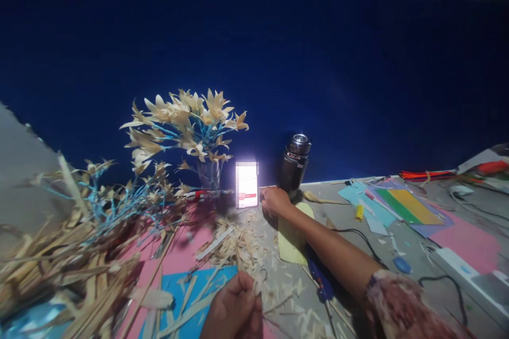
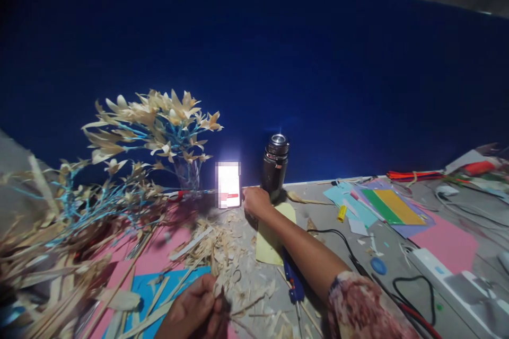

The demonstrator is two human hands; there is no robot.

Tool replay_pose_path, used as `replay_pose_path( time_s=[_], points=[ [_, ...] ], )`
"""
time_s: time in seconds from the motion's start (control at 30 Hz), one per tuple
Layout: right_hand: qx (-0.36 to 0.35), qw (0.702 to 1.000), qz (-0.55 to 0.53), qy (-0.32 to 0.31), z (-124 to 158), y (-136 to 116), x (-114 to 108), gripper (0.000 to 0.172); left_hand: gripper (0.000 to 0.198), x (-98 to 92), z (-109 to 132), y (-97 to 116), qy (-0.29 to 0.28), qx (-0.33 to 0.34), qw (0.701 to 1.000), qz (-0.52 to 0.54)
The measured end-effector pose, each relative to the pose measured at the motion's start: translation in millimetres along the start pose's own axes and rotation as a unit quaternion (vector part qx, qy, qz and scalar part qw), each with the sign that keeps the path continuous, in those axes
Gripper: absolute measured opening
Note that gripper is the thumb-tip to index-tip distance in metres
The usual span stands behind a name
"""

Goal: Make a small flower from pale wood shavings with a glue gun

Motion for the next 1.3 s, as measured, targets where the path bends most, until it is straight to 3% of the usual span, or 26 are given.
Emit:
replay_pose_path(
  time_s=[0.17,0.3,0.4,0.5,0.53,0.6,0.67,0.8,0.97,1.3],
  points=[
    [-0.003,0.995,-0.09,0.046,12.8,3.6,-11.0,0.018,0.041,2.3,0.4,1.6,-0.001,0.005,1.0,0.002],
    [-0.038,0.97,-0.225,0.08,33.5,10.4,-24.8,0.018,0.04,7.5,3.6,12.1,0.024,0.012,0.999,0.02],
    [-0.078,0.937,-0.337,0.047,62.4,11.5,-23.4,0.025,0.039,8.3,7.8,20.1,0.073,0.022,0.997,0.033],
    [-0.109,0.897,-0.428,0.002,105.7,8.2,-13.4,0.039,0.035,18.4,11.0,24.9,0.085,0.018,0.995,0.044],
    [-0.123,0.873,-0.471,-0.019,121.3,5.1,-8.3,0.043,0.033,23.5,11.8,26.2,0.082,0.013,0.995,0.048],
    [-0.17,0.768,-0.612,-0.079,151.3,-6.1,1.8,0.044,0.031,32.2,13.9,30.8,0.085,0.013,0.995,0.044],
    [-0.191,0.721,-0.661,-0.088,175.4,-11.6,5.8,0.04,0.032,40.8,15.4,35.2,0.08,0.018,0.996,0.046],
    [-0.178,0.752,-0.633,-0.054,203.7,-13.1,9.4,0.028,0.03,48.2,19.3,37.6,0.089,0.032,0.994,0.054],
    [-0.155,0.806,-0.571,-0.021,223.3,-16.2,10.1,0.031,0.031,45.3,24.4,33.2,0.146,0.052,0.988,0.02],
    [-0.127,0.861,-0.493,-0.007,231.6,-14.5,29.3,0.036,0.033,56.3,17.9,18.5,0.148,0.08,0.981,-0.093]
  ],
)
Point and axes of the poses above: each hand's wrist, its own z-axis away from the middle knuckle, its own x-axis out of the palm, y = z × x, the point moved 9 cm from there along -z, towards the middle knuckle, and after that the axes turned 9 degrees about -y, right-handed, at the moved point
